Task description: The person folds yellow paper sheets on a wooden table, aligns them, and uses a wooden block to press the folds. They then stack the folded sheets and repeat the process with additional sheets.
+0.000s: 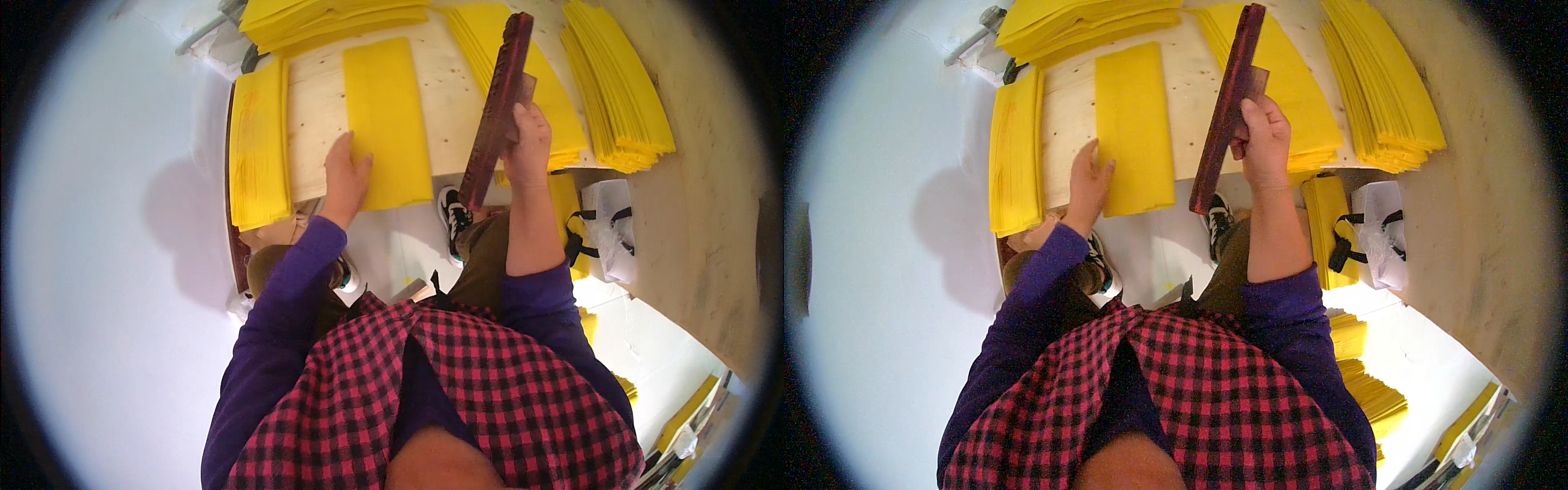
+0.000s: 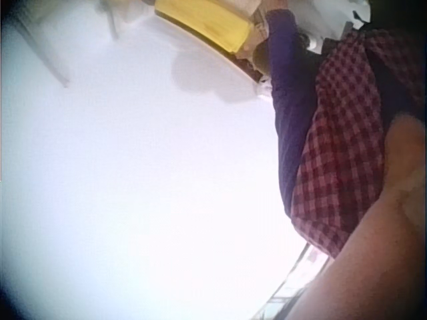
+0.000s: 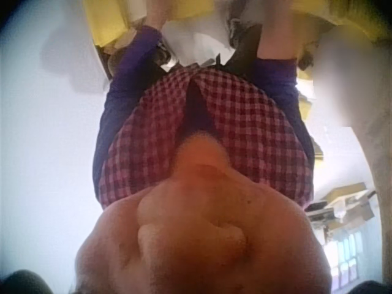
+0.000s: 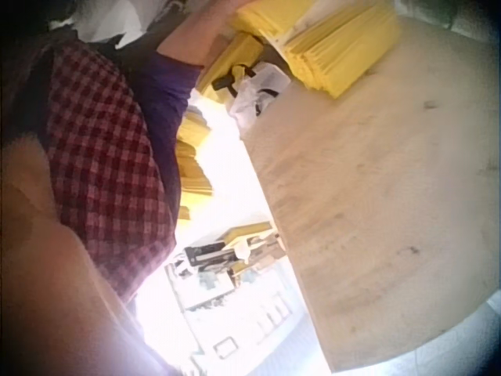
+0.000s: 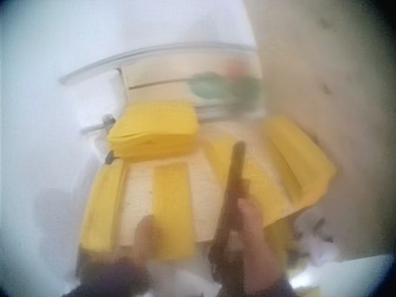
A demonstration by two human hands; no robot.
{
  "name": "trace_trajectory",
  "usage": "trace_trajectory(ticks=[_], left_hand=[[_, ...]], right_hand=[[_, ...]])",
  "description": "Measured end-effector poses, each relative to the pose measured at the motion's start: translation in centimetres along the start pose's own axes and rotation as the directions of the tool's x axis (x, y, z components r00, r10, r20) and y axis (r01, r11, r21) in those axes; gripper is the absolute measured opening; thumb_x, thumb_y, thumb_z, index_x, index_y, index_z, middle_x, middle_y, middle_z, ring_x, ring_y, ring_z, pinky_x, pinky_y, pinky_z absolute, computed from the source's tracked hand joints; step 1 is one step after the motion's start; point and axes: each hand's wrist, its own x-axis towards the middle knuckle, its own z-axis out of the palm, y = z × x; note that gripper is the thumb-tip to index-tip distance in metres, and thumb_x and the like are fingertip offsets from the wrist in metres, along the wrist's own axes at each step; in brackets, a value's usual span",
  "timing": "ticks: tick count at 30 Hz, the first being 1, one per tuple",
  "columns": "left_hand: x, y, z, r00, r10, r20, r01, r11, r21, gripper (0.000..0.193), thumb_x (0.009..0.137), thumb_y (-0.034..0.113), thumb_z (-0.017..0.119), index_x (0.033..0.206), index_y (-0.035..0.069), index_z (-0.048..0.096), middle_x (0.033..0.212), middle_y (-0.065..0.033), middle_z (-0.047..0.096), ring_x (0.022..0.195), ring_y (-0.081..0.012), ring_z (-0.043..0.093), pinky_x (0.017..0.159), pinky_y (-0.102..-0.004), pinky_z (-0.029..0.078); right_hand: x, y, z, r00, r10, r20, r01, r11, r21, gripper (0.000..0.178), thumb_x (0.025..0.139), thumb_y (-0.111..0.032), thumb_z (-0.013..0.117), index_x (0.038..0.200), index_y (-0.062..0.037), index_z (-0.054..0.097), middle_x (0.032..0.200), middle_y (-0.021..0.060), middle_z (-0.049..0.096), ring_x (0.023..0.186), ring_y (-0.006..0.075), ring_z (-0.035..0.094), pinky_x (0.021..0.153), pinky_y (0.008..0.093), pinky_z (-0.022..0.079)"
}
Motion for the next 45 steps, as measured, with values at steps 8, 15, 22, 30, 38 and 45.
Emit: trace_trajectory(ticks=[8, 15, 22, 30, 38, 45], left_hand=[[-6.5, 2.3, -0.9, 0.981, 0.190, 0.045, -0.185, 0.977, -0.103, 0.037, 0.080, 0.005, 0.054, 0.116, -0.003, 0.048, 0.124, -0.0251, 0.043, 0.119, -0.0400, 0.037, 0.101, -0.0427, 0.029], [-11.1, 1.6, -1.2, 0.875, -0.484, 0.020, 0.425, 0.746, -0.513, 0.029, 0.086, 0.020, 0.057, 0.106, 0.001, 0.048, 0.104, -0.0084, 0.052, 0.089, -0.0148, 0.049, 0.075, -0.0278, 0.043], [-10.0, -0.1, 0.0, 0.741, -0.470, 0.479, 0.626, 0.228, -0.746, 0.031, 0.092, 0.034, 0.047, 0.100, 0.005, 0.055, 0.094, -0.0064, 0.060, 0.086, -0.0143, 0.055, 0.074, -0.0277, 0.042], [-9.0, -0.2, 0.7, 0.766, -0.398, 0.505, 0.615, 0.224, -0.756, 0.023, 0.092, 0.025, 0.049, 0.092, 0.005, 0.059, 0.082, -0.0042, 0.064, 0.072, -0.0114, 0.057, 0.067, -0.0256, 0.042], [-8.9, 0.0, 0.8, 0.783, -0.407, 0.470, 0.591, 0.252, -0.766, 0.021, 0.090, 0.023, 0.050, 0.090, 0.004, 0.058, 0.081, -0.0036, 0.063, 0.071, -0.0109, 0.057, 0.066, -0.0254, 0.042], [-8.7, -0.1, 0.5, 0.808, -0.377, 0.453, 0.565, 0.276, -0.777, 0.021, 0.090, 0.023, 0.050, 0.092, 0.004, 0.058, 0.083, -0.0038, 0.063, 0.071, -0.0110, 0.057, 0.066, -0.0252, 0.042]], right_hand=[[1.3, 0.7, 5.5, 0.993, 0.028, 0.110, 0.056, 0.724, -0.688, 0.027, 0.082, -0.026, 0.058, 0.082, 0.0011, 0.058, 0.063, 0.0068, 0.057, 0.048, 0.0122, 0.052, 0.042, 0.0255, 0.041], [3.7, 3.5, 10.5, 0.951, 0.133, 0.279, 0.262, 0.132, -0.956, 0.043, 0.075, -0.039, 0.053, 0.085, 0.0016, 0.061, 0.086, 0.0209, 0.063, 0.082, 0.0341, 0.060, 0.072, 0.0410, 0.047], [3.5, 6.5, 14.6, 0.939, 0.263, 0.220, 0.277, -0.202, -0.939, 0.042, 0.075, -0.038, 0.051, 0.091, -0.0012, 0.063, 0.092, 0.0187, 0.063, 0.086, 0.0321, 0.061, 0.074, 0.0399, 0.049], [4.3, 8.6, 16.1, 0.929, 0.315, 0.193, 0.296, -0.322, -0.899, 0.040, 0.076, -0.034, 0.050, 0.095, -0.0018, 0.064, 0.094, 0.0178, 0.064, 0.087, 0.0312, 0.062, 0.074, 0.0398, 0.049], [4.3, 10.6, 15.6, 0.930, 0.328, 0.166, 0.283, -0.351, -0.893, 0.040, 0.079, -0.032, 0.049, 0.097, 0.0004, 0.063, 0.095, 0.0188, 0.064, 0.088, 0.0324, 0.062, 0.077, 0.0400, 0.048], [4.4, 10.8, 15.3, 0.927, 0.336, 0.164, 0.279, -0.329, -0.902, 0.041, 0.079, -0.034, 0.047, 0.097, 0.0002, 0.063, 0.096, 0.0198, 0.063, 0.090, 0.0331, 0.061, 0.078, 0.0403, 0.048]])
